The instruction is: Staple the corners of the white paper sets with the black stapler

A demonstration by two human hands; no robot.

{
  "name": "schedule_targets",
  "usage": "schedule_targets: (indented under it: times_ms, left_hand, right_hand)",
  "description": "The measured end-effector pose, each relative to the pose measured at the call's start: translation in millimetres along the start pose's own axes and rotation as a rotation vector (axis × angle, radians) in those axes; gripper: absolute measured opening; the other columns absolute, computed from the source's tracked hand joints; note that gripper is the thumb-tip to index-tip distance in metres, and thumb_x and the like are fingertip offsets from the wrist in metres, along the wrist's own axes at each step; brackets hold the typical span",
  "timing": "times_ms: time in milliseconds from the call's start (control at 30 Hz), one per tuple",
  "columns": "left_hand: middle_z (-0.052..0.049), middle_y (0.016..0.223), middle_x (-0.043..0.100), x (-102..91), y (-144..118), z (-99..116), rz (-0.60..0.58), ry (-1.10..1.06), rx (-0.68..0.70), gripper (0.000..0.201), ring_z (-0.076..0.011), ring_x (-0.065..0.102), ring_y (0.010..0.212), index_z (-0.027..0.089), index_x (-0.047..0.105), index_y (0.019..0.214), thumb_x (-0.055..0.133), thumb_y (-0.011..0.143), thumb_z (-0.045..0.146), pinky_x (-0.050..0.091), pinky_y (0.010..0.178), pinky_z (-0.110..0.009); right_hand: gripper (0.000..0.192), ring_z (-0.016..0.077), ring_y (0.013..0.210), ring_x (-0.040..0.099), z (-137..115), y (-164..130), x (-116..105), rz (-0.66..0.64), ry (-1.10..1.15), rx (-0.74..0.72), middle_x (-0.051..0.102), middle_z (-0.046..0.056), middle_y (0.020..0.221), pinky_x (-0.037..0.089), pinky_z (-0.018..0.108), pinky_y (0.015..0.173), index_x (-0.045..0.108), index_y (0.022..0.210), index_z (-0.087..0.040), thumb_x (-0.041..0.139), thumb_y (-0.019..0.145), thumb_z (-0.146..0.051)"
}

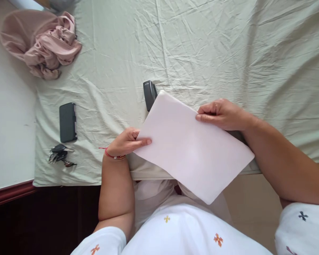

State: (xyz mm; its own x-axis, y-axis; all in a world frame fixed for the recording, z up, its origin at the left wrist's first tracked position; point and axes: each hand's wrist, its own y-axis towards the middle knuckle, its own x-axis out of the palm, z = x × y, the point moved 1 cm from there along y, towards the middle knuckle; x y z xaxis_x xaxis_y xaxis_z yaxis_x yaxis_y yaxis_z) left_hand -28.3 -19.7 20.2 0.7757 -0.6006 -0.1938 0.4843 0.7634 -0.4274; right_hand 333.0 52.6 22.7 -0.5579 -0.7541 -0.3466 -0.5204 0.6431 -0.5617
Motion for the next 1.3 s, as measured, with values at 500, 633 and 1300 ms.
schedule_targets:
  times_ms: [500, 633, 1300]
  left_hand:
    - [0.001, 0.061, 0.057, 2.4, 3, -4, 0.137, -0.197, 0.11, 0.03, -0.0048, 0.04, 0.046, 0.015, 0.085, 0.097, 0.084, 0.09, 0.043, 0.032, 0.038, -0.016]
    - [0.001, 0.061, 0.06, 2.9, 5, -7, 0.198, -0.239, 0.09, 0.033, -0.0044, 0.041, 0.044, 0.015, 0.083, 0.105, 0.087, 0.087, 0.042, 0.033, 0.037, -0.016]
    - [0.0, 0.079, 0.078, 7.9, 21, -13, 0.683, -0.212, 0.245, 0.044, -0.0076, 0.063, 0.051, 0.017, 0.074, 0.119, 0.088, 0.081, 0.032, 0.044, 0.04, -0.016]
  right_hand:
    - [0.088, -0.0062, 0.067, 0.045, 0, 2, 3, 0.12, 0.034, -0.026, 0.06, 0.005, 0.087, 0.031, 0.009, 0.059, 0.067, 0.108, -0.006, 0.06, 0.076, -0.088]
    - [0.079, -0.0081, 0.062, 0.035, -1, 2, 4, 0.171, -0.065, 0.001, 0.054, 0.004, 0.078, 0.024, 0.01, 0.057, 0.06, 0.094, -0.005, 0.055, 0.084, -0.083]
    - [0.053, -0.0023, 0.055, 0.042, -20, -12, -1, 0.17, 0.384, 0.337, 0.054, 0.004, 0.076, 0.028, 0.014, 0.051, 0.054, 0.1, -0.008, 0.071, 0.082, -0.055]
